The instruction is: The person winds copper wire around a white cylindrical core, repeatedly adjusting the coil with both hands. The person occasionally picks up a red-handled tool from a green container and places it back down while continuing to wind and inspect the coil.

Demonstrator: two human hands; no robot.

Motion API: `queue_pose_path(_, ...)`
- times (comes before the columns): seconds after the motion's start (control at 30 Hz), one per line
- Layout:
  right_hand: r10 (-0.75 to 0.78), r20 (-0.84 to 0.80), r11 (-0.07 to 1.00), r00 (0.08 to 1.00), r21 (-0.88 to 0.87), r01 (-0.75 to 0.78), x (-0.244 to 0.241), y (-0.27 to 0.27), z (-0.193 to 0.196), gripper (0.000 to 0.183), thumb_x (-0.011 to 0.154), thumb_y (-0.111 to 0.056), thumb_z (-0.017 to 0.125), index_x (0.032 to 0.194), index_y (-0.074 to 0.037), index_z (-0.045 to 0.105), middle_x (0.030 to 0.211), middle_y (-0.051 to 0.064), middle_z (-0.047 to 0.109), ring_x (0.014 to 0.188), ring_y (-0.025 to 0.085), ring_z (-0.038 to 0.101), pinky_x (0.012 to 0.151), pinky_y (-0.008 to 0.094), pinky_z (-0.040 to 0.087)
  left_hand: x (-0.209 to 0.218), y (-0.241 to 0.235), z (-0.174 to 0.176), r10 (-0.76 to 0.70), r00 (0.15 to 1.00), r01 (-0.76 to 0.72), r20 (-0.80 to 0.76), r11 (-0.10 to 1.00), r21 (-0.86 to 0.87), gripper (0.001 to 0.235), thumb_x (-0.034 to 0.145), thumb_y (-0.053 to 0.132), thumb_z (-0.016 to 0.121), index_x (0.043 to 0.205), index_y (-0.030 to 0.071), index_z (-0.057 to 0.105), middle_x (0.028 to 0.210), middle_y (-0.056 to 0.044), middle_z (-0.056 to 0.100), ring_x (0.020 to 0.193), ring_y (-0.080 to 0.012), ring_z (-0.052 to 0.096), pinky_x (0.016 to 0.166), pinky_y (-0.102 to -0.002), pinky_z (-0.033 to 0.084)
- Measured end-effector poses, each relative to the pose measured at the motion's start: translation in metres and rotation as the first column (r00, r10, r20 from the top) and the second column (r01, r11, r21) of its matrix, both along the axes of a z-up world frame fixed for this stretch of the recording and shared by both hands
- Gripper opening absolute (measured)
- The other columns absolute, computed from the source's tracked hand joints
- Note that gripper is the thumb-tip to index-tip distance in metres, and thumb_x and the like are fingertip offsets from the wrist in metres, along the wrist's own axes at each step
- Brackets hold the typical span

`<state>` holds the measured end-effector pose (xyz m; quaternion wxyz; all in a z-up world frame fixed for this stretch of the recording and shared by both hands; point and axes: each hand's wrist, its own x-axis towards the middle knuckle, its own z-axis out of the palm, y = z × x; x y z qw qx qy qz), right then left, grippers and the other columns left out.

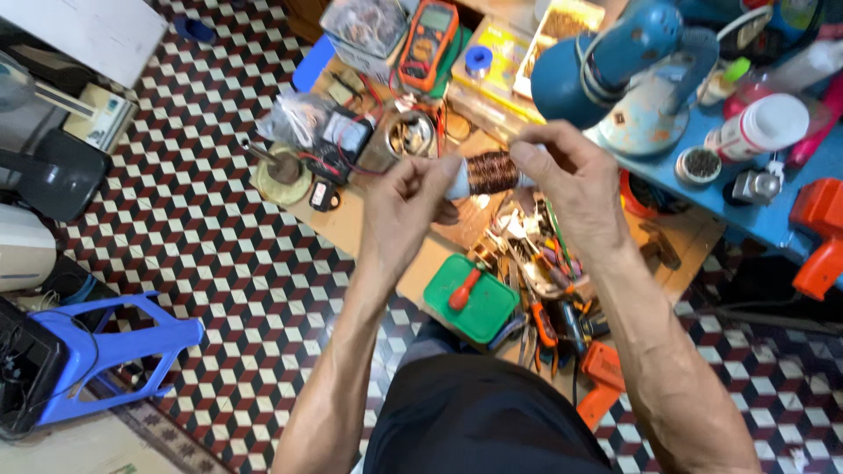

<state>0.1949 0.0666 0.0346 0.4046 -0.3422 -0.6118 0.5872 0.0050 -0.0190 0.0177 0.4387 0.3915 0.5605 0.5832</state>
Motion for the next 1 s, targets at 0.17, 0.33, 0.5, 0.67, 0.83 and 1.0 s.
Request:
queue_pose_path(0.17, -0.056, 0.023, 0.998, 0.998, -0.038, 0.057, -0.003, -0.006, 0.012, 0.024, 0.102, -0.021, 0.064, 0.110, 0.002, 0.069, 0.088, 0.006, 0.069, 0.067, 0.012, 0.061, 0.056, 0.027, 0.048, 0.000, -0.007, -0.010, -0.084, 0.986, 0.116, -0.142, 0.964, 0.238, 0.046, 0.092, 0.031, 0.075, 0.124, 0.001, 0.063, 0.102, -0.005, 0.074, 0.091, -0.0112, 0.071, 0.080, -0.025, 0.060)
queue_pose_path(0.33, 0.017, 0.040, 1.000, 0.999, -0.003, -0.016, 0.002, -0.012, 0.021, 0.033, 0.091, -0.018, 0.065, 0.121, -0.005, 0.063, 0.096, 0.000, 0.067, 0.080, 0.005, 0.064, 0.073, 0.021, 0.055, -0.012, 0.006, -0.017, -0.094, 0.984, 0.102, 0.149, 0.994, -0.044, 0.047, 0.101, 0.036, 0.066, 0.121, -0.006, 0.070, 0.091, -0.011, 0.075, 0.079, -0.0188, 0.073, 0.071, -0.030, 0.060)
queue_pose_path(0.5, -0.089, 0.126, 0.993, 0.988, 0.090, 0.078, -0.003, -0.010, 0.010, 0.029, 0.100, -0.017, 0.070, 0.120, 0.003, 0.066, 0.089, 0.005, 0.066, 0.073, 0.011, 0.059, 0.065, 0.026, 0.048, -0.006, 0.001, -0.020, -0.119, 0.992, 0.109, 0.047, 0.979, 0.172, 0.049, 0.095, 0.034, 0.071, 0.129, 0.001, 0.062, 0.102, -0.005, 0.072, 0.090, -0.0097, 0.072, 0.080, -0.024, 0.061)
queue_pose_path(0.67, -0.067, 0.135, 0.997, 0.989, 0.036, 0.063, 0.000, -0.013, 0.006, 0.028, 0.105, -0.021, 0.066, 0.116, 0.005, 0.066, 0.086, 0.005, 0.066, 0.071, 0.012, 0.060, 0.065, 0.026, 0.049, -0.011, -0.002, -0.011, -0.101, 0.993, 0.093, 0.053, 0.986, 0.137, 0.045, 0.094, 0.034, 0.071, 0.123, -0.001, 0.068, 0.094, -0.010, 0.073, 0.079, -0.0124, 0.070, 0.071, -0.026, 0.062)
queue_pose_path(0.83, 0.079, -0.067, 0.991, 0.995, 0.113, -0.072, -0.004, -0.017, 0.006, 0.032, 0.097, -0.020, 0.070, 0.121, 0.000, 0.063, 0.089, 0.004, 0.068, 0.075, 0.010, 0.064, 0.069, 0.025, 0.054, -0.014, -0.002, -0.005, 0.005, 0.999, -0.007, 0.048, 0.999, 0.053, 0.036, 0.099, 0.030, 0.069, 0.116, -0.002, 0.071, 0.093, -0.008, 0.073, 0.080, -0.0122, 0.071, 0.070, -0.027, 0.060)
queue_pose_path(1.0, -0.093, 0.023, 0.995, 0.995, -0.040, 0.093, -0.009, -0.018, 0.008, 0.028, 0.103, -0.021, 0.065, 0.113, 0.005, 0.067, 0.081, 0.006, 0.067, 0.065, 0.013, 0.061, 0.056, 0.028, 0.049, -0.017, -0.006, 0.001, -0.102, 0.993, 0.117, -0.064, 0.948, 0.298, 0.045, 0.093, 0.028, 0.073, 0.126, 0.000, 0.063, 0.098, -0.005, 0.072, 0.087, -0.0104, 0.070, 0.076, -0.025, 0.060)
